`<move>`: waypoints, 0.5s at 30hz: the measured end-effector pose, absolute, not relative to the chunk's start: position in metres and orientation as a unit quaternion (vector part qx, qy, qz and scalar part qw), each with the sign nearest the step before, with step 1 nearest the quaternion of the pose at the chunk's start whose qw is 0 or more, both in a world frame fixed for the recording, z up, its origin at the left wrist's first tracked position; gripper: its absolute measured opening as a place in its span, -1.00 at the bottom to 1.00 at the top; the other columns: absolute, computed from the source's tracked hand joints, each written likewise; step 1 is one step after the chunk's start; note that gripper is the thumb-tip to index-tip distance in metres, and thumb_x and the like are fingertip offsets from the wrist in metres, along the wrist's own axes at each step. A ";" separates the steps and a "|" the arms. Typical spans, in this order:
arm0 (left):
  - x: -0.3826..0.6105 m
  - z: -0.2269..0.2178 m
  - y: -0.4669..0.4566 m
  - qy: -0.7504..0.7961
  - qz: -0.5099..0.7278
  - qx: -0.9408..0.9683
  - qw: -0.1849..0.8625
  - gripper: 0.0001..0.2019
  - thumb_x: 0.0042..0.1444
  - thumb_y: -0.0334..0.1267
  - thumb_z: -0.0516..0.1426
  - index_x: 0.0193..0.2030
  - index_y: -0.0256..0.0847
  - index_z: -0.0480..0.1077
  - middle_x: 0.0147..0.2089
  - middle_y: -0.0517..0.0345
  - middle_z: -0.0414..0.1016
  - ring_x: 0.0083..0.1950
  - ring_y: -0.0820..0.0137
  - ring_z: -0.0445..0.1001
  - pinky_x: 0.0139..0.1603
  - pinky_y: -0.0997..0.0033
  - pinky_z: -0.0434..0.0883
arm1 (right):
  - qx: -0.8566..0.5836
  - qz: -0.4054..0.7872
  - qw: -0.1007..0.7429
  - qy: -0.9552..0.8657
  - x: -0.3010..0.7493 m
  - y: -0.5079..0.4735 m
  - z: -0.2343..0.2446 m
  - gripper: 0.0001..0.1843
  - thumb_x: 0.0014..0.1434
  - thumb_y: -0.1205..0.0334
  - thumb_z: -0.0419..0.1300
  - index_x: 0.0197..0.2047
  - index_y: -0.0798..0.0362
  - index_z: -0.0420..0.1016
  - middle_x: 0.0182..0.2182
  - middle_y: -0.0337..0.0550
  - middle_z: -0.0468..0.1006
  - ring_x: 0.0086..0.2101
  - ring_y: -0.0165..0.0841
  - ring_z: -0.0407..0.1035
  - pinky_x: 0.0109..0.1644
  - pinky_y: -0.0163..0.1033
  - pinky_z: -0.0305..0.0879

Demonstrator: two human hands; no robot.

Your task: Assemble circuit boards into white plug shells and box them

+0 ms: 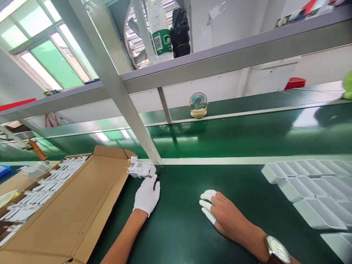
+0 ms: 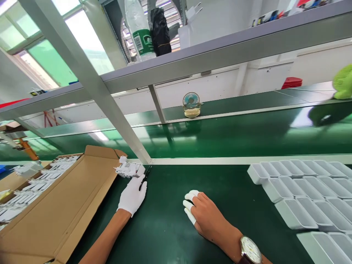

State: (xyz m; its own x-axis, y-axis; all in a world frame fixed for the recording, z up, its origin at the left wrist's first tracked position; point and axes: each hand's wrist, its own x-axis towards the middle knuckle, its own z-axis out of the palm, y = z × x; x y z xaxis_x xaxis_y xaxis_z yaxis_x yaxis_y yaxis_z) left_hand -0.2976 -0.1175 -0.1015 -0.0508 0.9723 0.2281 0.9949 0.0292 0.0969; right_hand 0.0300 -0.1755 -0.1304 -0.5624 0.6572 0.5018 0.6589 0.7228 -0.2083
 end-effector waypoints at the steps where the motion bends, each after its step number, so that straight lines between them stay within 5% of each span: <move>1: -0.296 -0.099 -0.119 -0.715 -0.115 -0.687 0.056 -0.61 0.40 -0.14 -0.05 0.23 -0.17 0.41 0.11 -0.04 0.53 0.08 0.21 0.52 0.02 0.30 0.43 | -0.376 0.002 0.281 -0.883 0.030 -0.176 -0.128 -0.76 0.39 0.34 0.08 0.00 0.05 0.55 -0.04 -0.01 0.56 -0.09 -0.18 0.41 0.01 -0.06 0.39; 5: -0.291 -0.084 -0.126 -0.701 -0.131 -0.691 0.120 -0.53 0.38 -0.01 -0.03 0.26 -0.21 0.39 -0.01 -0.09 0.57 0.01 0.11 0.54 -0.03 0.18 0.46 | -0.367 0.004 0.240 -0.899 0.033 -0.172 -0.121 -0.78 0.42 0.21 0.08 -0.04 0.07 0.54 -0.10 -0.04 0.56 -0.07 -0.21 0.38 0.02 -0.09 0.32; 15: -0.216 -0.051 -0.118 -0.569 -0.169 -0.804 0.046 -0.49 0.24 0.13 0.05 0.19 -0.08 0.46 -0.08 -0.02 0.62 -0.01 0.05 0.57 -0.02 0.09 0.52 | -0.333 -0.107 0.208 -0.913 0.039 -0.158 -0.124 -0.68 0.46 0.13 -0.01 -0.20 0.06 0.51 -0.24 -0.12 0.53 -0.23 -0.25 0.35 -0.18 -0.15 0.23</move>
State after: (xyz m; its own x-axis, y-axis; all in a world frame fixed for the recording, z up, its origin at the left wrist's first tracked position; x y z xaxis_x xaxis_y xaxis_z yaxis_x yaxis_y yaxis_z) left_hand -0.2160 -0.1176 -0.0507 0.2968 0.8984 0.3236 0.9296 -0.3493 0.1173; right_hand 0.0388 -0.1576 -0.1236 -0.6917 0.5636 0.4516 0.6527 0.7555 0.0568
